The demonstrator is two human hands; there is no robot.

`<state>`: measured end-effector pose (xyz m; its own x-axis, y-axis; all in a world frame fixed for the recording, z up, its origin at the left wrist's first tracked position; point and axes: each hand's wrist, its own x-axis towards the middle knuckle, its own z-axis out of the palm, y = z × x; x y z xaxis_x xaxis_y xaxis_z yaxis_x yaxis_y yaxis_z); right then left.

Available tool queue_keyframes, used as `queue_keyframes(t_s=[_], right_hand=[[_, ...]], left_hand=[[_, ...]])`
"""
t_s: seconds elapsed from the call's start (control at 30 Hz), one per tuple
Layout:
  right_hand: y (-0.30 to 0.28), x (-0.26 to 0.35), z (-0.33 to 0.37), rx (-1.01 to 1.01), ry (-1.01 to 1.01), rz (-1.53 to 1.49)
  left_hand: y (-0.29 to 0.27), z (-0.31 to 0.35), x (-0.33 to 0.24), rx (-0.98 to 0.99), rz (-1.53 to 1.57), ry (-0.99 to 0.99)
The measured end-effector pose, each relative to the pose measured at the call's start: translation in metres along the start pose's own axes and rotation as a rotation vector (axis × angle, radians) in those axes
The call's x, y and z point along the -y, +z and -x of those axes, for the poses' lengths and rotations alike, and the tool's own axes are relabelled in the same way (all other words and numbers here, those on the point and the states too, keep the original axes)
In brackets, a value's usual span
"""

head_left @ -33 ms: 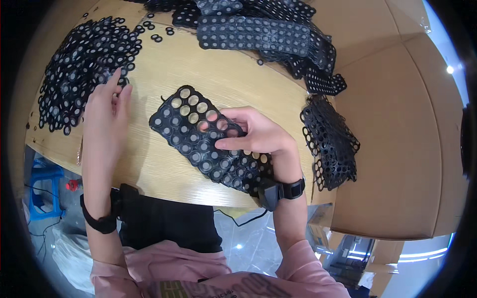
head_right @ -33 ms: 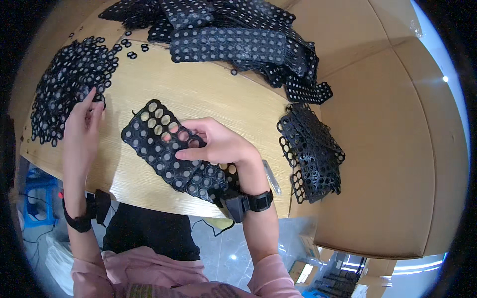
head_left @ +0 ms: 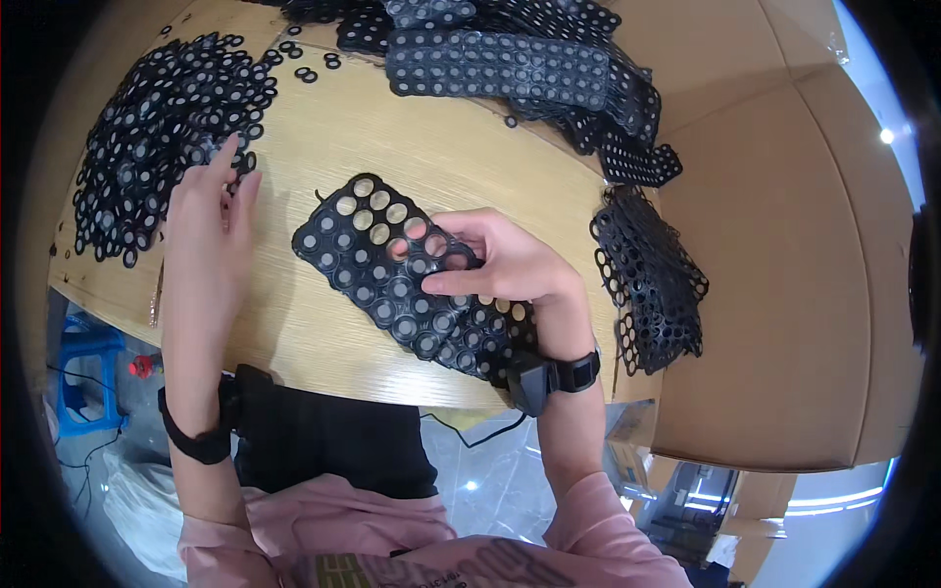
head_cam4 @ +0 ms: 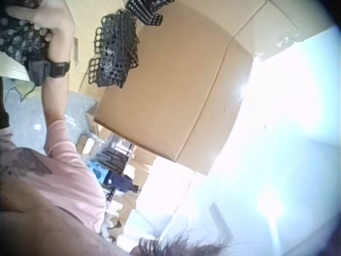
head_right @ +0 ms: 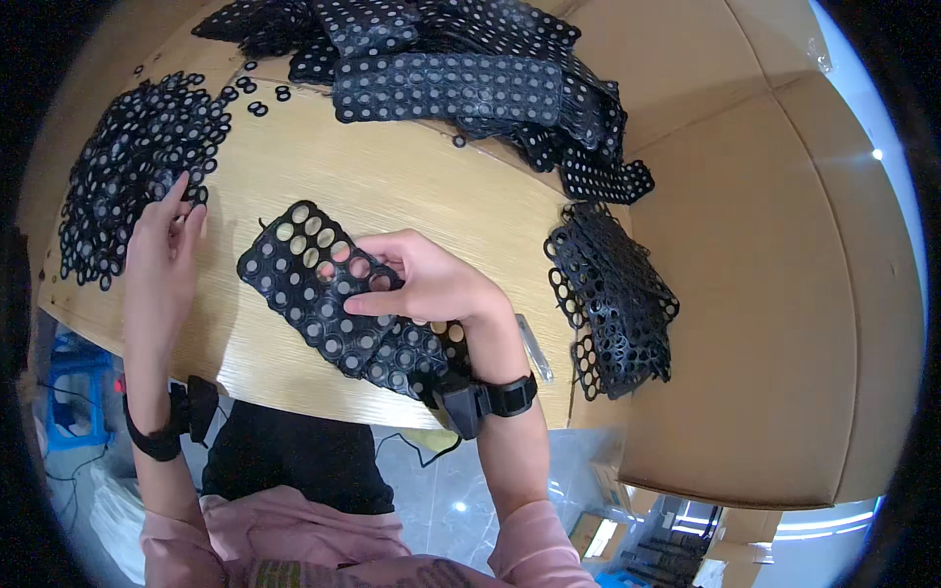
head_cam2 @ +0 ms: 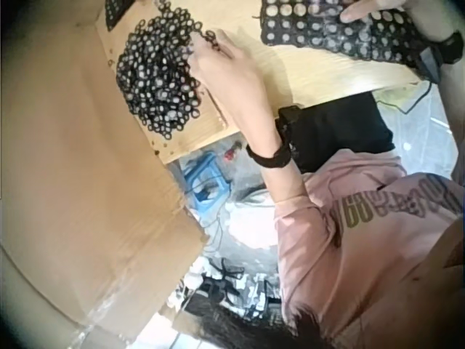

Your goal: Cutting and assembling plastic battery holder components.

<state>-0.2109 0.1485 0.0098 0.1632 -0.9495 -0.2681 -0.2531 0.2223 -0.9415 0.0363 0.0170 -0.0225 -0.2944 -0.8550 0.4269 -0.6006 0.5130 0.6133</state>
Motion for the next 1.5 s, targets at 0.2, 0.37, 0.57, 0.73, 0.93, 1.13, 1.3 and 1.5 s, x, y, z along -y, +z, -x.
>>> queue_keyframes(t_s=[0.2,0.37,0.57,0.73,0.93,1.13,1.3,1.5], right_hand=[[0.008,-0.004,-0.003,-0.126,-0.043,-0.156],[0.016,0.001,-0.004,-0.078,-0.075,-0.221],[0.009,-0.01,-0.003,-0.057,-0.098,-0.182],[0.008,-0.005,-0.002,-0.04,-0.064,-0.099],[0.009,-0.002,0.0,-0.015,-0.018,-0.067],[0.016,-0.001,-0.002,-0.029,-0.101,-0.088],[0.016,-0.008,-0.004,-0.035,-0.161,-0.045],[0.012,-0.003,0.0,-0.01,-0.11,-0.044]], left_hand=[[0.002,0.036,-0.064,0.235,0.454,0.094],[0.013,0.05,-0.071,0.328,0.489,0.143],[0.011,0.052,-0.072,0.408,0.623,0.087],[0.016,0.062,-0.068,0.446,0.67,0.0],[0.021,0.062,-0.067,0.46,0.752,-0.099],[0.021,0.06,-0.065,0.489,0.801,-0.2],[0.024,0.06,-0.065,0.427,0.924,-0.218],[0.024,0.057,-0.056,0.538,1.081,-0.37]])
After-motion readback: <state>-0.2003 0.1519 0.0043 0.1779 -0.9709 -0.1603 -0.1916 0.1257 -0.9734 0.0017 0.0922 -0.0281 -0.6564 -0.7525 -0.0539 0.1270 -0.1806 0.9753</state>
